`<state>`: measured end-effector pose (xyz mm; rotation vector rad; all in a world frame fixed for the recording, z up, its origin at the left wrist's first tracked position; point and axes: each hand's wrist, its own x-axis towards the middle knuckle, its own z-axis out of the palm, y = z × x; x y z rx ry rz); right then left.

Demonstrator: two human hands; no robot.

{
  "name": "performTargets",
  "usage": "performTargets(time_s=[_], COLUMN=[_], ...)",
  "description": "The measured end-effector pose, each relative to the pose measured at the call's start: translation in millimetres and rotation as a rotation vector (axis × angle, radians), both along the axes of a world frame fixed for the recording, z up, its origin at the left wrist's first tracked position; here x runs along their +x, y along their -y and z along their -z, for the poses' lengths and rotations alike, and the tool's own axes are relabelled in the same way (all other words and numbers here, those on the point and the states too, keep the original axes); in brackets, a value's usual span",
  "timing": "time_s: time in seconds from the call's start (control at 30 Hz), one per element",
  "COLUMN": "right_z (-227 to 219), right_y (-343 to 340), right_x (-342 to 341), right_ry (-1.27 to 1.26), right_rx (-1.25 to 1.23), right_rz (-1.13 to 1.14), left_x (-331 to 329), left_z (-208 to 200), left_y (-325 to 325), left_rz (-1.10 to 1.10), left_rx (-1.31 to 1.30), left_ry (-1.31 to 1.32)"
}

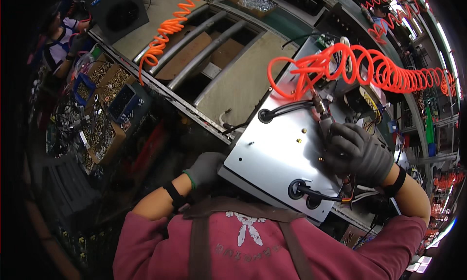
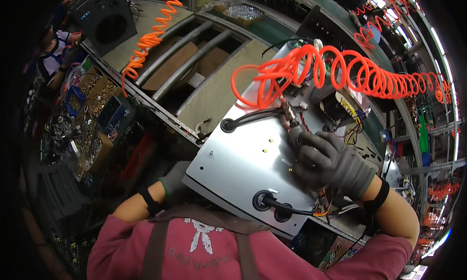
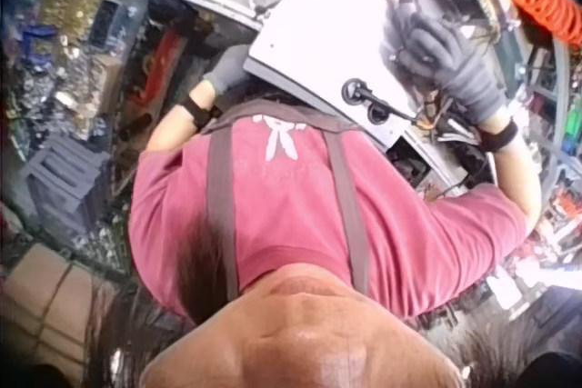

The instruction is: Assembling the internal components, wiring, and external housing of an industrial MIG/MAG welding machine on an assembly line.

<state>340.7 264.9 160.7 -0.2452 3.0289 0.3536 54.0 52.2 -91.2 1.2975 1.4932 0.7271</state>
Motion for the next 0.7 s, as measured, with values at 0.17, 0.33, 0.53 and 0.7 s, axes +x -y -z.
performTargets(time_s=[0.17,0.33,0.53,0.7], right_z=[2.2,-20.7,-59.3,-94.1], right_y=[-0.1,1.4,11.0,9.7], right_x=[-8.7,-29.5,-42.4,-38.2], right_ry=[-0.143,0.015,0.028,-0.307], right_rx=[0.009,0.113,0.243,0.400], right_rz=[-0.012,-0.249,-0.245,-0.016], left_x=[-0.8,1.5,-2.6,-37.3], left_z=[0.5,3.1,-28.2,-45.3], left_y=[-4.7,-6.6,-3.0,4.3], left_rz=[0.021,-0.011,0.065,-0.024], left_rx=[-0.021,0.004,0.009,0.109], left_ry=[-0.169,-0.216,-0.146,-0.213])
